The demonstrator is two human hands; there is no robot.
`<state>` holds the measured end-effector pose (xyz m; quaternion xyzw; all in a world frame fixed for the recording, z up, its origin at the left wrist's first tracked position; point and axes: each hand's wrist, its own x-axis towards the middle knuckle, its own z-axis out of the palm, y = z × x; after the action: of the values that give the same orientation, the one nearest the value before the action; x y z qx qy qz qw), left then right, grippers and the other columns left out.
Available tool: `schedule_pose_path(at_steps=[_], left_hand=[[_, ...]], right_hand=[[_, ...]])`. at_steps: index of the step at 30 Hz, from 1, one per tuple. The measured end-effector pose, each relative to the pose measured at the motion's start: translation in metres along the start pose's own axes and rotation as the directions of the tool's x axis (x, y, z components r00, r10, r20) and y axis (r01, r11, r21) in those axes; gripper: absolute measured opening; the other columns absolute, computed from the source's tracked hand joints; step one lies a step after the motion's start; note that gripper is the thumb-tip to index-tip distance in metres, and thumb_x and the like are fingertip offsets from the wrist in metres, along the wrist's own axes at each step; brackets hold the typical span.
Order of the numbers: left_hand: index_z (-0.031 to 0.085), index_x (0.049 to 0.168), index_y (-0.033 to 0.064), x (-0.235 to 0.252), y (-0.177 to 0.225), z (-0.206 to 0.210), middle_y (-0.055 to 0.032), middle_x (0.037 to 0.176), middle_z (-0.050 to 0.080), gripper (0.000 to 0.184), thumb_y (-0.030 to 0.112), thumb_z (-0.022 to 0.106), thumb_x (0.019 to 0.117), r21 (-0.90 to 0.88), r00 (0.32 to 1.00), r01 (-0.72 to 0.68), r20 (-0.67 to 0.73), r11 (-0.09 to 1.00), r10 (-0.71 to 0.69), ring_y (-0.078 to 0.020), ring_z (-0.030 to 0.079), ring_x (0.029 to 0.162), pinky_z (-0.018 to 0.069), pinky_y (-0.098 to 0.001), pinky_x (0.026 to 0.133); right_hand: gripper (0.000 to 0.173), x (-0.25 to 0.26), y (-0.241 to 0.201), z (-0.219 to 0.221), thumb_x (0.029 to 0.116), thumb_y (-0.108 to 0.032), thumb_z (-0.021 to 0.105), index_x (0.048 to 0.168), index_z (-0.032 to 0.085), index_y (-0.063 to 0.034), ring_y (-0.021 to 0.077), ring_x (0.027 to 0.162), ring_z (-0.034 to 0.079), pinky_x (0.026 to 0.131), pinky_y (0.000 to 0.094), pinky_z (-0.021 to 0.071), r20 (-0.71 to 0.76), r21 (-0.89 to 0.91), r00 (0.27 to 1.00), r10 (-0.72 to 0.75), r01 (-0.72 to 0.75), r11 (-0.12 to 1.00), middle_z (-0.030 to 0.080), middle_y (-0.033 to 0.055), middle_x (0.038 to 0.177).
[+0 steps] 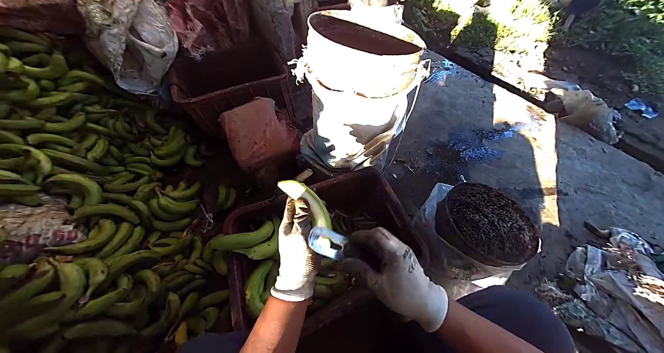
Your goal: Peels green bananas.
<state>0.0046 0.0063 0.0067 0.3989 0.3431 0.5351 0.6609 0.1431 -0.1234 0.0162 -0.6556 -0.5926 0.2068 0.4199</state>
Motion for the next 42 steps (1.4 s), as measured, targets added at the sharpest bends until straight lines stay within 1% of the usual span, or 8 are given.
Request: schedule_pose_path(at_steps=[5,11,17,22,28,31,36,42], left_hand=[[0.052,0.132,0.0047,-0.005,0.014,-0.009,-0.0092,0.102,0.068,0.032,0.018,0.032,0.1106,-0.094,0.952,0.173,0.270,0.980,-0.142,-0.0164,0.070,0.088,0.0613,-0.0323,0.075],[0.062,0.132,0.0105,-0.009,0.020,-0.008,-0.0082,0.104,0.070,0.034,0.030,0.052,0.1051,0.246,0.591,0.573,0.537,0.782,-0.602,-0.0155,0.069,0.088,0.0605,-0.0321,0.075],[0.053,0.133,0.0044,0.002,-0.005,-0.002,-0.0175,0.114,0.069,0.031,0.021,0.041,0.1097,-0.280,0.887,0.456,0.222,0.845,-0.405,-0.0262,0.070,0.100,0.0605,-0.0422,0.083],[0.056,0.115,0.0075,0.013,0.002,-0.002,-0.0095,0.096,0.067,0.027,0.025,0.035,0.1108,-0.432,0.908,0.346,-0.069,0.833,-0.413,-0.0189,0.069,0.087,0.0600,-0.0368,0.075],[0.056,0.122,-0.0008,0.006,0.012,-0.005,-0.0169,0.100,0.068,0.026,0.016,0.043,0.1088,-0.177,0.930,0.366,0.037,0.914,-0.365,-0.0247,0.070,0.087,0.0605,-0.0408,0.076],[0.058,0.125,0.0020,-0.002,0.023,-0.012,-0.0121,0.099,0.069,0.027,0.015,0.042,0.1068,0.063,0.880,0.373,0.294,0.926,-0.374,-0.0186,0.069,0.085,0.0604,-0.0347,0.074],[0.055,0.139,0.0077,-0.003,0.033,-0.014,-0.0098,0.113,0.069,0.042,0.013,0.055,0.0971,0.176,0.583,0.553,0.617,0.815,-0.529,-0.0154,0.069,0.097,0.0598,-0.0323,0.084],[0.064,0.123,0.0064,0.002,0.010,-0.017,-0.0093,0.102,0.070,0.030,0.018,0.050,0.0986,0.309,0.595,0.506,0.551,0.805,-0.585,-0.0159,0.069,0.086,0.0598,-0.0318,0.074]], right_hand=[[0.043,0.021,0.018,-0.002,0.0948,-0.045,0.070,0.123,0.073,-0.0139,0.0141,0.104,0.067,0.091,0.0356,0.0575,-0.041,-0.025,0.997,-0.070,0.069,0.997,0.071,0.0052,0.113],[0.041,0.070,0.063,-0.043,0.1019,-0.054,0.054,0.122,0.074,-0.0243,0.0126,0.112,0.066,0.100,0.0446,0.0531,-0.056,-0.139,0.968,0.246,-0.252,0.958,0.072,-0.0023,0.118],[0.050,0.046,0.037,-0.029,0.0939,-0.056,0.066,0.125,0.071,-0.0176,0.0117,0.104,0.067,0.093,0.0387,0.0573,-0.124,-0.086,0.972,0.201,-0.212,0.973,0.071,0.0011,0.114],[0.047,0.020,0.021,0.004,0.0923,-0.051,0.071,0.125,0.072,-0.0164,0.0163,0.108,0.067,0.094,0.0394,0.0569,-0.060,-0.168,0.998,0.000,-0.010,0.986,0.071,0.0043,0.114],[0.044,0.030,0.035,-0.001,0.0945,-0.050,0.069,0.125,0.074,-0.0177,0.0154,0.107,0.066,0.094,0.0362,0.0560,-0.047,-0.178,0.994,-0.099,0.090,0.980,0.071,0.0052,0.114],[0.043,0.037,0.040,-0.012,0.0975,-0.048,0.066,0.128,0.072,-0.0168,0.0136,0.109,0.065,0.096,0.0346,0.0554,0.008,-0.121,0.997,-0.080,0.081,0.989,0.070,0.0045,0.117],[0.040,0.054,0.053,-0.034,0.1040,-0.045,0.055,0.128,0.072,-0.0174,0.0090,0.107,0.066,0.096,0.0336,0.0549,0.175,-0.007,0.984,0.019,-0.018,1.000,0.071,0.0014,0.117],[0.039,0.064,0.063,-0.043,0.1058,-0.046,0.051,0.122,0.074,-0.0195,0.0016,0.102,0.067,0.096,0.0302,0.0537,0.361,0.025,0.910,0.204,-0.228,0.973,0.074,-0.0049,0.112]])
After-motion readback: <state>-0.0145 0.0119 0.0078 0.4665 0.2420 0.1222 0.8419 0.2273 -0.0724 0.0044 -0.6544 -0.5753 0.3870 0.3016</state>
